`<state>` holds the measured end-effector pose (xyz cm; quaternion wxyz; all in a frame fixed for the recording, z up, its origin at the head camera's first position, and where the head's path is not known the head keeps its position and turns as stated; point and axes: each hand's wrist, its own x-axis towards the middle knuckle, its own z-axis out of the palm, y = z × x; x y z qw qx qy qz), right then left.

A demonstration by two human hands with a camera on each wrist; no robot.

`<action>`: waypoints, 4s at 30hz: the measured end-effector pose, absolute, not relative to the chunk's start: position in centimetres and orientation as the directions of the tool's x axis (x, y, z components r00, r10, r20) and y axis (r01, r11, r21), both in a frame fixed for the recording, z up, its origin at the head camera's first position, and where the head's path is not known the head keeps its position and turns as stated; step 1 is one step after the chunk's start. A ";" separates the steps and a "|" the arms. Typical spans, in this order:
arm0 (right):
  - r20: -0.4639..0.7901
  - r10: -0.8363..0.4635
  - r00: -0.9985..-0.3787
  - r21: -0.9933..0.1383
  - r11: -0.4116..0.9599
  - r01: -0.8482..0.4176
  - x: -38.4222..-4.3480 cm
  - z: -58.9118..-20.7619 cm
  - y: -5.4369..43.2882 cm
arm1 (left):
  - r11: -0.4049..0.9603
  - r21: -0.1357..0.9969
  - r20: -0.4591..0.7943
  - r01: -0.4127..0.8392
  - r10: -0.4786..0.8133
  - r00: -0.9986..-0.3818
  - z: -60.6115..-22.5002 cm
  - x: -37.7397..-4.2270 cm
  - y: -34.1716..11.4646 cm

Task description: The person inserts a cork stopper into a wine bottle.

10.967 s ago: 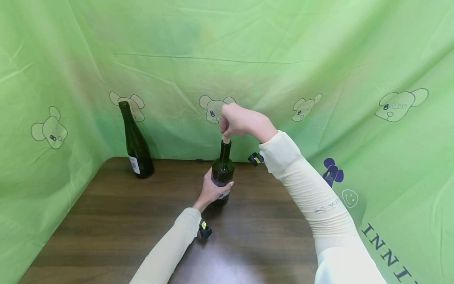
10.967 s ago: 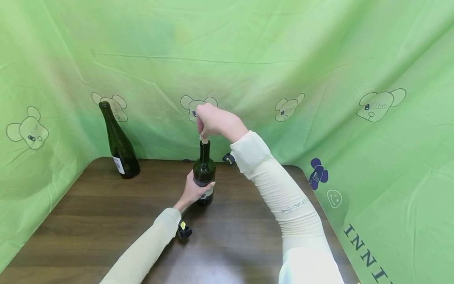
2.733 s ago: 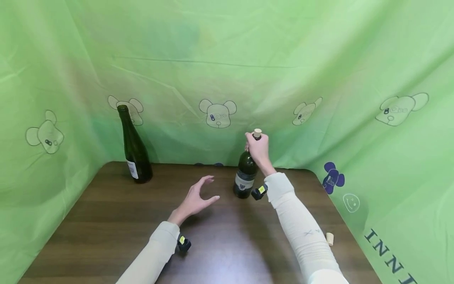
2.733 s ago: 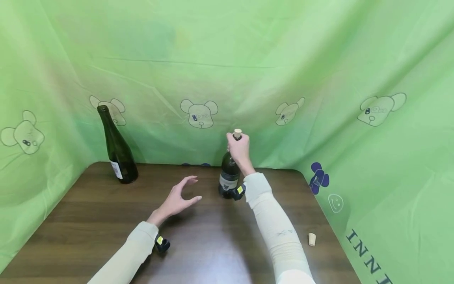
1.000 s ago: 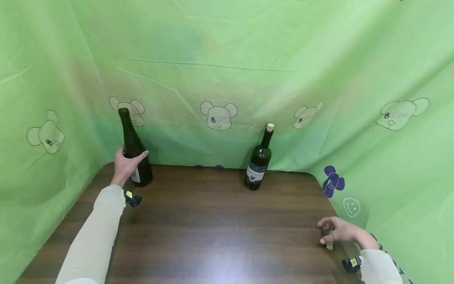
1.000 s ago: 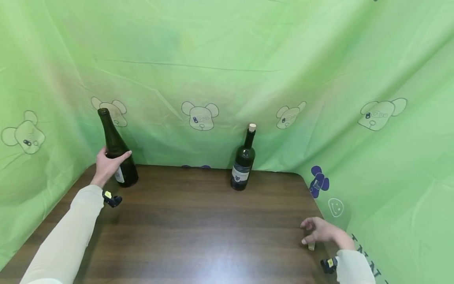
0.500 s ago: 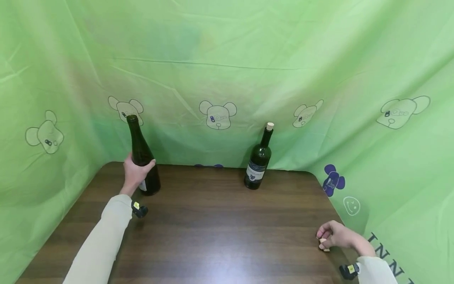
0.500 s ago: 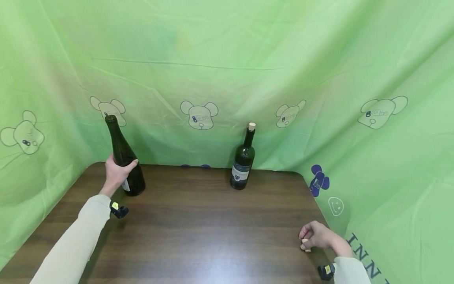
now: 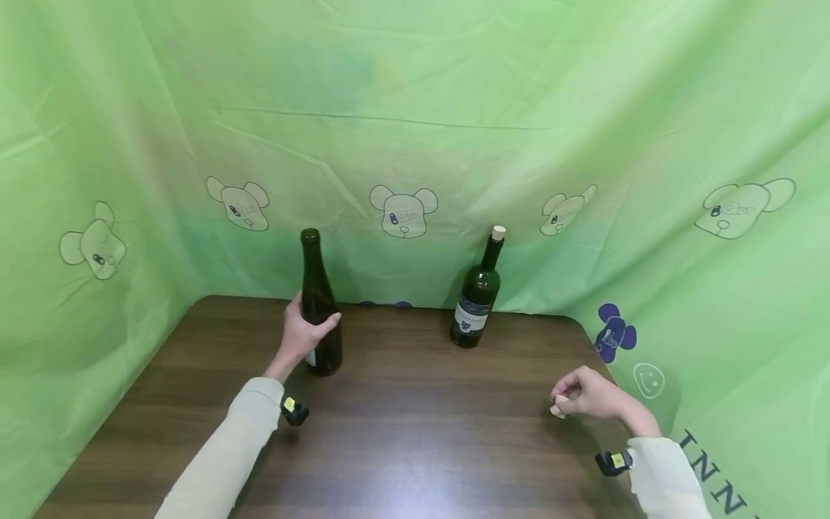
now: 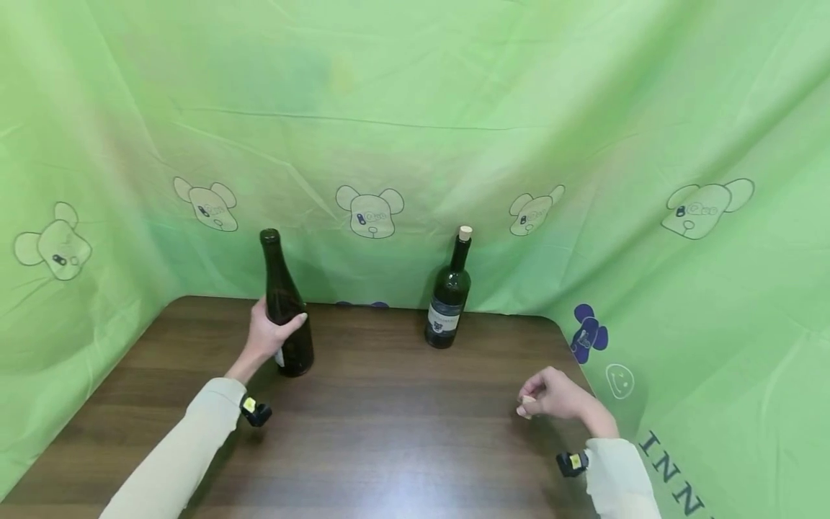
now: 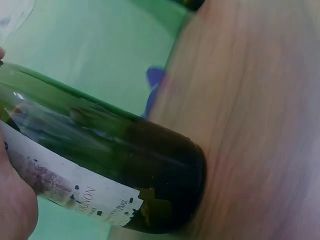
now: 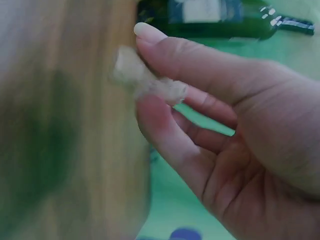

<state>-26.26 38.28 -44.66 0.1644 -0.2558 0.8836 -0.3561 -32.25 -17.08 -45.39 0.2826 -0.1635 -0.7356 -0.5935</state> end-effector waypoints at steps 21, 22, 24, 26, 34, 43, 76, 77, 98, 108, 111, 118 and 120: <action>0.175 -0.473 -0.863 -0.586 0.655 -0.477 -31.9 -35.5 26.5 | 0.078 0.778 0.620 0.623 0.063 -0.782 -46.1 -30.7 -3.9; 0.201 -0.465 -0.863 -0.590 0.646 -0.485 -32.1 -34.6 25.9 | 0.066 0.777 0.622 0.625 0.069 -0.780 -46.2 -30.7 -3.5; 0.253 -0.456 -0.854 -0.591 0.626 -0.509 -32.4 -32.5 24.6 | 0.050 0.782 0.618 0.622 0.075 -0.783 -46.8 -31.1 -2.9; 0.295 -0.457 -0.839 -0.591 0.603 -0.536 -32.6 -30.4 23.2 | 0.038 0.789 0.610 0.613 0.077 -0.789 -47.7 -31.6 -2.4; 0.414 -0.528 -0.741 -0.527 0.525 -0.669 -32.4 -23.3 18.9 | 0.025 0.816 0.575 0.578 0.079 -0.815 -49.4 -32.7 -1.8; 0.352 -0.623 -0.699 -0.487 0.516 -0.705 -32.0 -20.2 15.8 | 0.057 0.814 0.573 0.578 0.082 -0.815 -49.2 -32.5 -1.9; 0.154 -0.741 -0.654 -0.388 0.564 -0.729 -32.0 -18.6 13.0 | 0.085 0.823 0.554 0.562 0.094 -0.827 -49.2 -32.4 -1.9; 0.145 -0.734 -0.664 -0.394 0.572 -0.719 -32.0 -18.5 12.9 | 0.084 0.820 0.559 0.566 0.093 -0.824 -49.2 -32.4 -1.8; -0.008 -0.648 -0.761 -0.366 0.711 -0.601 -32.2 -17.0 11.5 | 0.095 0.823 0.554 0.560 0.082 -0.828 -49.2 -32.7 -1.5; -0.013 -0.628 -0.778 -0.372 0.725 -0.579 -31.9 -17.1 11.5 | 0.083 0.837 0.535 0.541 0.087 -0.840 -49.1 -32.4 -1.4; -0.009 -0.632 -0.775 -0.353 0.727 -0.589 -31.7 -16.9 11.4 | 0.076 0.837 0.536 0.542 0.091 -0.840 -49.1 -32.4 -1.4; -0.010 -0.635 -0.773 -0.338 0.729 -0.595 -31.7 -16.7 11.4 | 0.082 0.841 0.528 0.535 0.093 -0.844 -49.1 -32.4 -1.3; -0.011 -0.631 -0.776 -0.343 0.731 -0.590 -31.8 -16.7 11.5 | 0.086 0.841 0.527 0.534 0.096 -0.845 -49.2 -32.4 -1.3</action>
